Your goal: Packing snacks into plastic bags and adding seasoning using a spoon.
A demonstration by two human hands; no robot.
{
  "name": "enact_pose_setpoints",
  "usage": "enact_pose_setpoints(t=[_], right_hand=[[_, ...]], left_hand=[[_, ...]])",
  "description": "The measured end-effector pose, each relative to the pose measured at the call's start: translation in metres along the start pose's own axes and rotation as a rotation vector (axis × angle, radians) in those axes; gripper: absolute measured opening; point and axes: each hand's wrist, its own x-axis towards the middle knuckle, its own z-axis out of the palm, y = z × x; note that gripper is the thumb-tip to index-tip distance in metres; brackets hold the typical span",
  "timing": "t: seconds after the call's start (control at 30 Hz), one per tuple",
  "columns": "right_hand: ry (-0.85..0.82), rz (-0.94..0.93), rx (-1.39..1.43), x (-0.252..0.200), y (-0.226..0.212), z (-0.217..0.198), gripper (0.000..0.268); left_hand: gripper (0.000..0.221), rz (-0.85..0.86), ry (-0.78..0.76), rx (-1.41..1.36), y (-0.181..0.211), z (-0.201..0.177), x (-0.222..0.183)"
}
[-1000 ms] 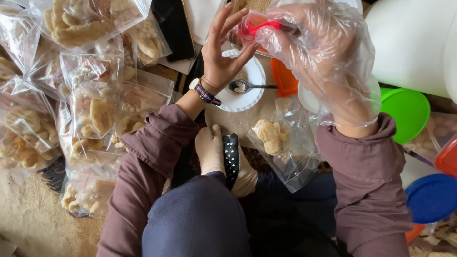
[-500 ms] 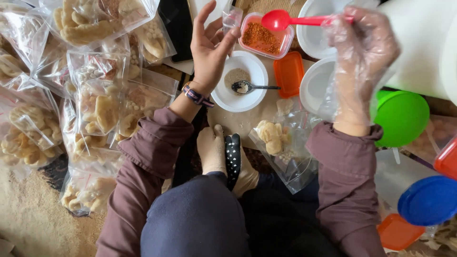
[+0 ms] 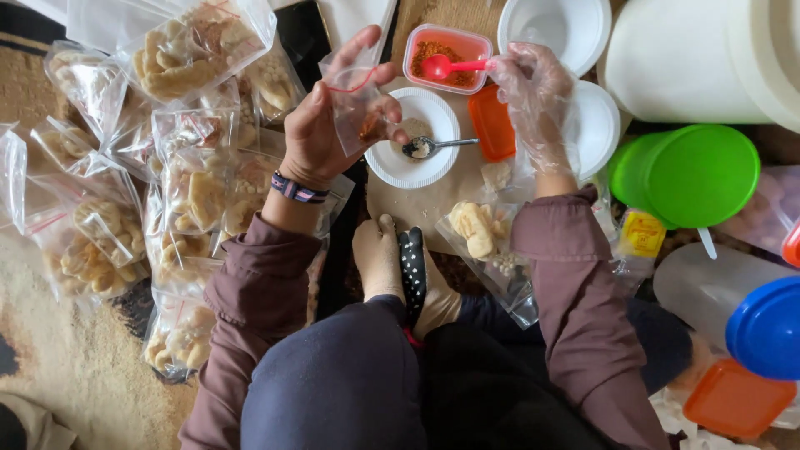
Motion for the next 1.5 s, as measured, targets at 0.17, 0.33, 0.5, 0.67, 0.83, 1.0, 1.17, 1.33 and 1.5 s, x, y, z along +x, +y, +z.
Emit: enact_pose_setpoints(t=[0.17, 0.33, 0.5, 0.67, 0.83, 1.0, 1.17, 1.33, 1.5], right_hand=[[-0.138, -0.133, -0.085, -0.001, 0.020, 0.002, 0.007], [-0.060, -0.166, -0.363, 0.006, 0.026, 0.000, 0.023], [-0.029, -0.030, -0.396, 0.001, 0.024, -0.011, 0.050], [-0.005, -0.293, -0.487, -0.006, 0.019, -0.008, 0.042], [-0.031, -0.197, -0.360, -0.025, -0.001, -0.016, 0.038], [-0.021, -0.111, -0.304, -0.047, -0.037, -0.023, 0.037], [-0.155, -0.296, -0.354, -0.077, -0.072, -0.021, 0.039], [-0.162, -0.319, -0.239, -0.120, -0.143, -0.025, 0.049], [-0.123, -0.414, -0.360, -0.153, -0.198, -0.054, 0.028]], left_hand=[[0.089, 0.060, 0.137, 0.133, 0.000, 0.006, 0.000], [0.078, 0.097, 0.173, 0.165, -0.007, -0.001, 0.003], [0.059, 0.190, 0.242, 0.391, -0.013, -0.018, 0.010], [0.058, 0.223, 0.650, 0.591, -0.025, -0.080, 0.037], [0.064, 0.026, 0.779, 0.628, -0.040, -0.079, 0.049], [0.058, 0.150, 0.629, 0.924, -0.052, -0.069, 0.034], [0.076, 0.700, 0.350, 1.497, -0.063, -0.012, 0.012], [0.082, 0.942, 0.034, 1.576, -0.094, 0.059, 0.008], [0.074, 1.139, -0.109, 1.610, -0.114, 0.107, 0.014]])
